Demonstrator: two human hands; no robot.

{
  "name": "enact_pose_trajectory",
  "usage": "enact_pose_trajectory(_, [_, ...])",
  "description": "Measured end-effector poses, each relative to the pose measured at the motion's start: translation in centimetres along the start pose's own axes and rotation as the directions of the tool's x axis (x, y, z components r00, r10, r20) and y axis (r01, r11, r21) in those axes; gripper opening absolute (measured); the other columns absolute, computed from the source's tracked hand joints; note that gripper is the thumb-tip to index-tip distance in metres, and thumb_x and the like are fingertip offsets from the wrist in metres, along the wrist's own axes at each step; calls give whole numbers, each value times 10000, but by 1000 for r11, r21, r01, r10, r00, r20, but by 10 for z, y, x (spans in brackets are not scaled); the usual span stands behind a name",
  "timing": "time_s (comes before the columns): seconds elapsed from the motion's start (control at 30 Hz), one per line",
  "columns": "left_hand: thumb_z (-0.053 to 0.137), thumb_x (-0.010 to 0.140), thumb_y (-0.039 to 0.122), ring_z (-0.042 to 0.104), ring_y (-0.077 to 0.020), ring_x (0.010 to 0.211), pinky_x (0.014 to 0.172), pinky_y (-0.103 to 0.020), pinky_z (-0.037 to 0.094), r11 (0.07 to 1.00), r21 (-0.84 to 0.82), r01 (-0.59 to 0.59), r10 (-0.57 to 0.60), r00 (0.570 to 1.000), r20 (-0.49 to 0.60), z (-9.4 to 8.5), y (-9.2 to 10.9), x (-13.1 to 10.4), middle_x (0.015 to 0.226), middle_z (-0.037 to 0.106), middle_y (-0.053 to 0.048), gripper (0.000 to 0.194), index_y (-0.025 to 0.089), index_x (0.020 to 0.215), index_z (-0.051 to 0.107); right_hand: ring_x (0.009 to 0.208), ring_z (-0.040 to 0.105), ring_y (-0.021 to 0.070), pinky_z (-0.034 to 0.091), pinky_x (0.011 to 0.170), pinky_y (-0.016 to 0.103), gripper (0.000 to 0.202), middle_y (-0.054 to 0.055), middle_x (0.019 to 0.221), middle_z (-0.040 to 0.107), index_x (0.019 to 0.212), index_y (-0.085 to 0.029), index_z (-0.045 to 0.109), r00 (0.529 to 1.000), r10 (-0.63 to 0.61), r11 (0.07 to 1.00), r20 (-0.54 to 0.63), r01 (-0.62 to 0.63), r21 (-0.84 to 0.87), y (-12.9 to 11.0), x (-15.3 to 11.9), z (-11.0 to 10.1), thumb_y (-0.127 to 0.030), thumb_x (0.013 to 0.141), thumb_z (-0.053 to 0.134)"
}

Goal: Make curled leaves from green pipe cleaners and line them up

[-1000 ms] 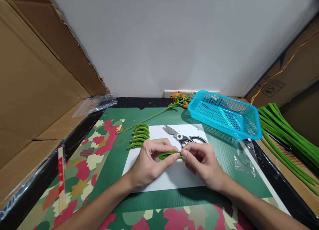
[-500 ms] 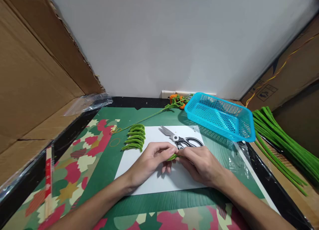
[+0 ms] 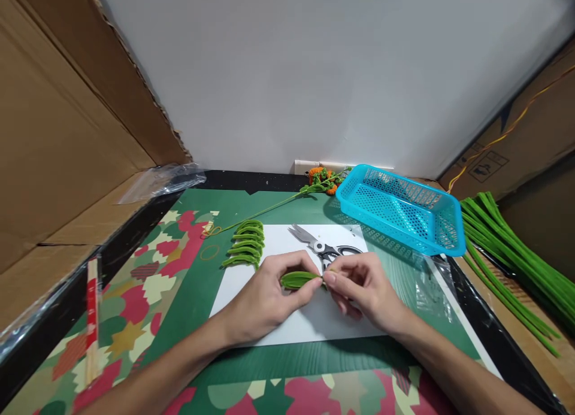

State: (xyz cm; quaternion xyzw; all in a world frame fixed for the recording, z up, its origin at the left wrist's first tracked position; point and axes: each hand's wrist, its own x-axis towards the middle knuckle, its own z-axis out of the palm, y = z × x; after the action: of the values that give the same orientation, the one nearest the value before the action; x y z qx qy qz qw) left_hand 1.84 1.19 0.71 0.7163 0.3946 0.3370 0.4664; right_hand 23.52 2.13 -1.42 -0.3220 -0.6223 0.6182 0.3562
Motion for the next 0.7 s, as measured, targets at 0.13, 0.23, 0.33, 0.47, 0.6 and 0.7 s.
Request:
enact_pose_trajectory(0.13, [527, 1031, 102, 626, -186, 800, 732, -291, 472, 797, 410, -444, 427, 893, 138, -3, -12, -3, 876, 712, -75, 178, 142, 1006, 699, 305, 178, 47, 154, 302, 215, 366, -102, 468, 437, 721, -204, 574, 921, 358, 813, 154, -389, 433, -1, 3, 5, -476, 917, 719])
enact_pose_trajectory(0.23, [534, 1030, 100, 626, -184, 811, 749, -292, 471, 804, 408, -433, 436, 895, 92, -1, -14, -3, 883, 700, -74, 160, 130, 1024, 692, 358, 305, 64, 243, 361, 211, 361, -74, 505, 498, 768, -188, 617, 968, 244, 939, 57, -251, 236, -4, 1, 1, -486, 956, 699])
enact_pose_trajectory(0.33, [601, 1049, 251, 642, -166, 858, 771, -257, 480, 978, 147, -145, 151, 988, -29, 4, -8, -1, 930, 697, -43, 130, 161, 1039, 694, 538, 484, 99, 349, 514, 224, 273, -22, 630, 592, 870, -173, 685, 996, -85, 954, -15, 77, -291, -5, -3, -8, -369, 1046, 612])
enact_pose_trajectory(0.47, [586, 1059, 433, 529, -113, 663, 593, -215, 402, 951, -221, 215, -202, 976, 80, 7, -3, 4, 760, 605, 17, 302, 176, 920, 663, 637, 525, 129, 375, 592, 262, 191, 22, 769, 639, 1011, -158, 701, 887, -431, 609, 167, 422, -671, 2, -4, -17, -201, 1079, 528])
enact_pose_trajectory(0.6, [698, 984, 481, 501, -88, 564, 526, -205, 360, 831, -429, 353, -276, 933, 233, 7, -4, 8, 718, 602, 22, 335, 169, 895, 615, 647, 527, 141, 381, 586, 274, 201, 41, 789, 642, 1048, -146, 701, 842, -495, 536, 215, 491, -687, 4, -7, -18, -167, 1077, 503])
enact_pose_trajectory(0.7, [718, 974, 463, 520, -86, 568, 546, -206, 386, 816, -457, 354, -251, 929, 272, 6, -3, 7, 728, 599, 23, 330, 173, 894, 583, 642, 553, 134, 417, 593, 261, 202, 43, 769, 673, 984, -160, 730, 912, -389, 727, 128, 390, -565, -2, -10, -13, -205, 1052, 545])
